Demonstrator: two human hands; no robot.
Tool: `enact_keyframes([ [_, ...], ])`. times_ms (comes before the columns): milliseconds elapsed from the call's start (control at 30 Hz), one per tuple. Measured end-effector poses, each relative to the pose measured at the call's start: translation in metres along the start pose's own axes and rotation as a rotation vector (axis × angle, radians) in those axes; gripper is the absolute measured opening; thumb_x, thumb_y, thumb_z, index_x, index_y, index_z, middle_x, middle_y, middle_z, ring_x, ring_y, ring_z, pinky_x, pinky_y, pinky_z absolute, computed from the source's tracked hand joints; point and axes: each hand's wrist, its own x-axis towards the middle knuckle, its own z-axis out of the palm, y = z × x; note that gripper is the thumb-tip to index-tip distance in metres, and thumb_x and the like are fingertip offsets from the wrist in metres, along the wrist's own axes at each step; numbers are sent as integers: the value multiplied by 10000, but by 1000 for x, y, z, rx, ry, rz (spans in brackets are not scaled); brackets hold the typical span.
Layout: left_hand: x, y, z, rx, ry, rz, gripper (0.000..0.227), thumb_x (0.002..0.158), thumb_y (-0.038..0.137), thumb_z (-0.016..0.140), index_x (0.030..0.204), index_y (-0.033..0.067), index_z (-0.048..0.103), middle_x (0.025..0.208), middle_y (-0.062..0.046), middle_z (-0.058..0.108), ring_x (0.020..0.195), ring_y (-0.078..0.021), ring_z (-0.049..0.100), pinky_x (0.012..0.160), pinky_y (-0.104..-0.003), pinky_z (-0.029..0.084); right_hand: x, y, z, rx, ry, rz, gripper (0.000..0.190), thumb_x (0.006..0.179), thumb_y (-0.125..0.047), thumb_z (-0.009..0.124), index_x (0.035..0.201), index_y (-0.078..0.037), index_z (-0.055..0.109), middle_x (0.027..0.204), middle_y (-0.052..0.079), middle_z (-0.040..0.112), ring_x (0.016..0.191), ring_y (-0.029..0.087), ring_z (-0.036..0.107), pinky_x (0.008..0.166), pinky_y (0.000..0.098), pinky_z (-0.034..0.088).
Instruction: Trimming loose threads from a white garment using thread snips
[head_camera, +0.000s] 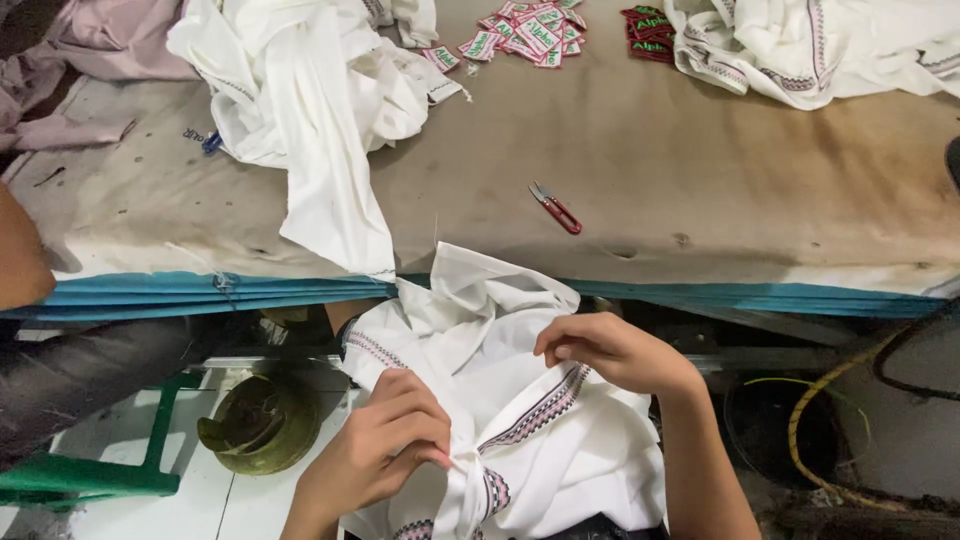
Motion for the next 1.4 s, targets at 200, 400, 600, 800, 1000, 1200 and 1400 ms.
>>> enact_keyframes([
  [200, 2, -6, -2, -184, -47, -27, 138, 978, 123, 675, 861, 67, 628, 829, -38, 621, 778, -221, 551, 721, -309, 474, 4, 10, 2, 55, 147, 67, 105, 981, -104, 615, 976, -103, 720, 882, -7, 705, 792, 110, 593, 697, 262, 461],
  [400, 47, -40, 2, -176, -353, -392, 192, 1030, 254, 574, 922, 109, 638, 812, -1, 629, 612, -111, 581, 635, -265, 464, 8, 19, 3, 48, 190, 101, 117, 993, -39, 585, 946, -106, 670, 844, -3, 676, 776, 107, 611, 695, 259, 460],
  [600, 108, -117, 43, -83, -923, -797, 593, 1006, 515, 481, 994, -35, 703, 879, -156, 779, 623, -268, 688, 719, -406, 547, 11, 41, -4, -173, 382, 137, 116, 940, 17, 643, 1001, -52, 714, 753, 109, 671, 778, 298, 691, 757, 401, 551],
  [800, 100, -157, 99, -7, -1085, -690, 449, 714, 544, 794, 801, 105, 769, 665, -60, 722, 605, -273, 700, 605, -377, 533, 14, 48, -5, -153, 371, 342, 128, 1001, -21, 578, 1068, -18, 688, 866, 172, 679, 801, 316, 672, 712, 407, 535],
  [1000, 95, -164, 79, 85, -662, -725, 351, 857, 399, 723, 651, 118, 687, 561, -76, 632, 639, -338, 665, 650, -410, 497, 19, 58, 2, -201, 309, 409, 120, 1011, -68, 592, 1059, -30, 695, 901, 151, 689, 800, 302, 669, 698, 399, 534],
  [1200, 110, -141, 52, 63, -706, -800, 308, 966, 287, 538, 852, 139, 783, 579, 1, 715, 613, -152, 753, 702, -293, 594, 24, 44, 6, -175, 289, 386, 135, 1008, -32, 555, 1059, -17, 679, 931, 171, 683, 870, 342, 686, 747, 419, 546],
  [1400, 121, -111, 29, -73, -619, -913, 355, 1020, 138, 456, 806, 76, 732, 709, -98, 783, 582, -180, 744, 593, -300, 620, 26, 31, 7, -151, 285, 312, 111, 1000, -33, 570, 1038, -32, 675, 917, 169, 686, 878, 343, 691, 753, 424, 554],
])
